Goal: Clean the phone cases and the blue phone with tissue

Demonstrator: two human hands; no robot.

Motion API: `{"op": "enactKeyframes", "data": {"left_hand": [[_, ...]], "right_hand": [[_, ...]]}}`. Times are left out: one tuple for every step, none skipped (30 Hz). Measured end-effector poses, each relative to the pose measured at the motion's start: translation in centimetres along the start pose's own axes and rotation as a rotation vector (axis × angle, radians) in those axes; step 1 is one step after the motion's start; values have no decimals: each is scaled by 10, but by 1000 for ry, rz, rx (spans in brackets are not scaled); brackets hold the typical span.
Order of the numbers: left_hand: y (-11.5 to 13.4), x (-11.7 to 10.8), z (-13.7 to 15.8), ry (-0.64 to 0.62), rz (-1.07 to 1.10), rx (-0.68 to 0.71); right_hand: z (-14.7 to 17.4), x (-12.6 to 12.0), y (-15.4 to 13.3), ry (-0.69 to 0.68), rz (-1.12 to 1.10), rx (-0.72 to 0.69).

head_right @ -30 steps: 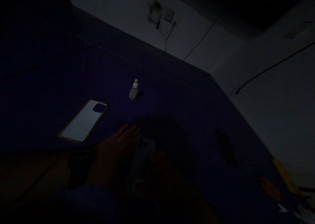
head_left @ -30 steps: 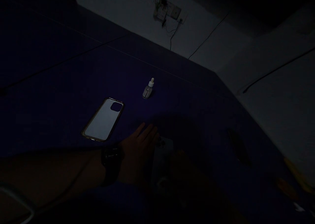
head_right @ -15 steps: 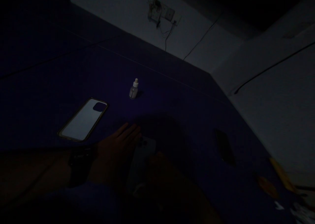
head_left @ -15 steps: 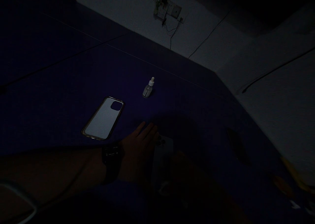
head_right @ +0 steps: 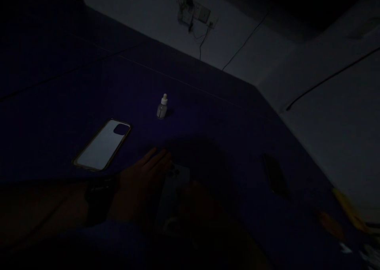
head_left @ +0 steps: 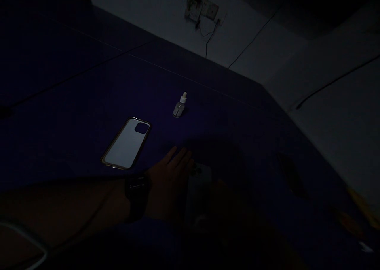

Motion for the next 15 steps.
{"op": "enactKeyframes", "data": {"left_hand": [[0, 0, 0, -9, 0, 15], [1, -1, 1, -20, 3, 33], [2, -1, 1, -30, 8, 49], [3, -2, 2, -41, 17, 66], [4, -3, 2, -51, 25, 78], [5, -3, 2, -59, 31, 80], [5, -3, 1, -64, 29, 63], [4, -3, 0, -65, 23, 40], [4, -2, 0, -61, 11, 10], [2, -1, -1, -52, -6, -25], [2, 0, -1, -38, -19, -45], [2, 1, -2, -23, -29, -57], [2, 2, -2, -10, -33, -63], [2, 3, -2, 0, -32, -63], [1, 4, -2, 3, -27, -60]], "right_hand": [[-1, -1, 2, 10, 5, 6], [-3, -3, 7, 30, 13, 24], [-6, -7, 14, 59, 26, 57], [-9, -12, 22, 96, 41, 99], [-12, -17, 30, 137, 54, 136], [-14, -21, 35, 165, 61, 157], [-15, -23, 38, 172, 60, 158], [-15, -21, 36, 150, 55, 132], [-14, -17, 30, 104, 47, 86], [-12, -12, 23, 54, 43, 42], [-8, -7, 15, 8, 43, 8], [-5, -3, 9, -22, 47, -13], [-1, -1, 3, -35, 52, -25], [1, -1, 0, -35, 56, -27], [1, -1, -2, -29, 59, -24]]}}
Point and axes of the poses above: each hand's wrist, its own z-axis away from the middle knuckle, its own x-axis out of the palm, y = z × x, the point moved 9 cm from there along -z, towards the middle knuckle, and after that the axes turned 6 degrees about -z, right-handed, at the moved point
